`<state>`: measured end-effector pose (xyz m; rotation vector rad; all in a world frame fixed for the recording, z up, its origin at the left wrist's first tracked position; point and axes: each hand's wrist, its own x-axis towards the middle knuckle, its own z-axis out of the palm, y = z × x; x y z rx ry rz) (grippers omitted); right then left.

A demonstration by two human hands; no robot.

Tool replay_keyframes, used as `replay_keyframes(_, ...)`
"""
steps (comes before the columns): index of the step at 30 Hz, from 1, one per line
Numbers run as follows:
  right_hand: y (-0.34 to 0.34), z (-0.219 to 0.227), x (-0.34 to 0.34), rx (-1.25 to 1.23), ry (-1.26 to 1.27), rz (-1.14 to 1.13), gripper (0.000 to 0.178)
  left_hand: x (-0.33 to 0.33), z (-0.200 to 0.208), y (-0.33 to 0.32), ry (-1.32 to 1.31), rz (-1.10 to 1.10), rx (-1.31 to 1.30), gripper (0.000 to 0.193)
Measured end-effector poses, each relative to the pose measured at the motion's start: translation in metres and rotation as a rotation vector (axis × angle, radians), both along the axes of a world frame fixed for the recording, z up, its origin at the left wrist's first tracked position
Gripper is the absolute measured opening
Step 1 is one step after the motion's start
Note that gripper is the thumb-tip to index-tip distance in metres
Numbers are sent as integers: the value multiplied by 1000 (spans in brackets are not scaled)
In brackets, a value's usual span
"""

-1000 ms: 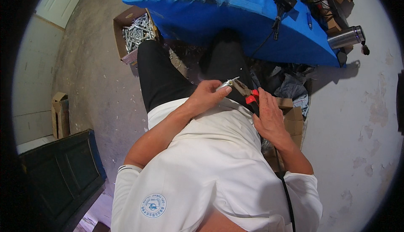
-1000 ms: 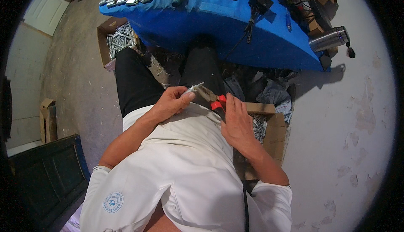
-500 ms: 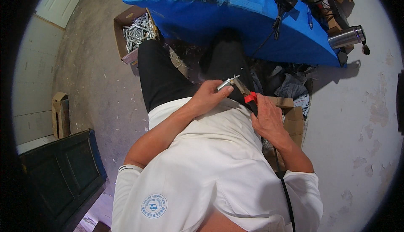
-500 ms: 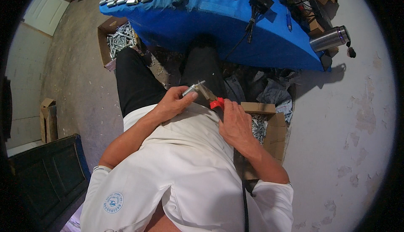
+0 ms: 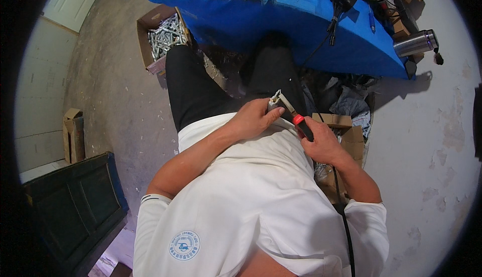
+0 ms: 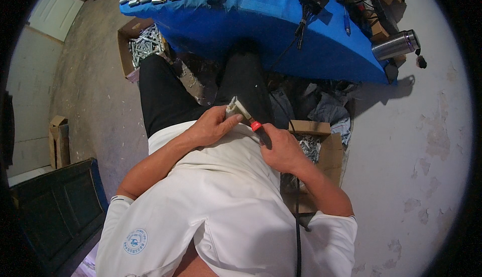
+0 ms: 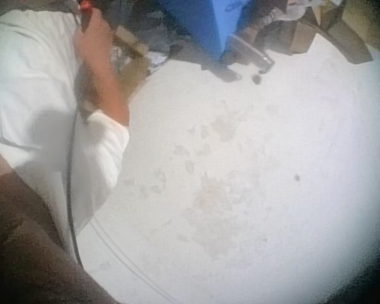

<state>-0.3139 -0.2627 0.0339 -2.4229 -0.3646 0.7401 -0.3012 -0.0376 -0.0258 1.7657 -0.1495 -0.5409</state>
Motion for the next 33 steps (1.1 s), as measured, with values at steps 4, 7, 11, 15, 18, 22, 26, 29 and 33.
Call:
replay_keyframes(4, -5, 0, 5, 251, 265, -55, 25, 0, -1, 1, -17, -13, -11, 40)
replay_keyframes(7, -8, 1, 11, 466, 615, -198, 26, 1, 13, 2, 55, -35, -75, 38)
replay_keyframes(11, -14, 3, 14, 656, 908, -249, 30, 0, 13, 5, 111, -97, -355, 35)
replay_keyframes(15, -11, 2, 15, 786, 919, -201, 34, 5, 6, 10, 235, -154, -487, 36)
replay_keyframes(18, -10, 3, 21, 596, 578, -250, 38, 4, 8, 9, 268, -82, -434, 37)
replay_keyframes(22, -17, -3, 10, 143, 73, -44, 51, 4, 3, 7, 201, 47, -348, 37)
replay_keyframes(26, 1, 16, 0, -143, -82, 53, 60, 6, -6, 4, 178, 122, -252, 36)
replay_keyframes(29, 6, 15, 1, -157, -74, 48, 62, 7, -16, 3, 105, 133, -167, 36)
replay_keyframes(33, 11, 10, 6, -170, -93, 50, 61, 6, -18, 2, -13, 144, -16, 36)
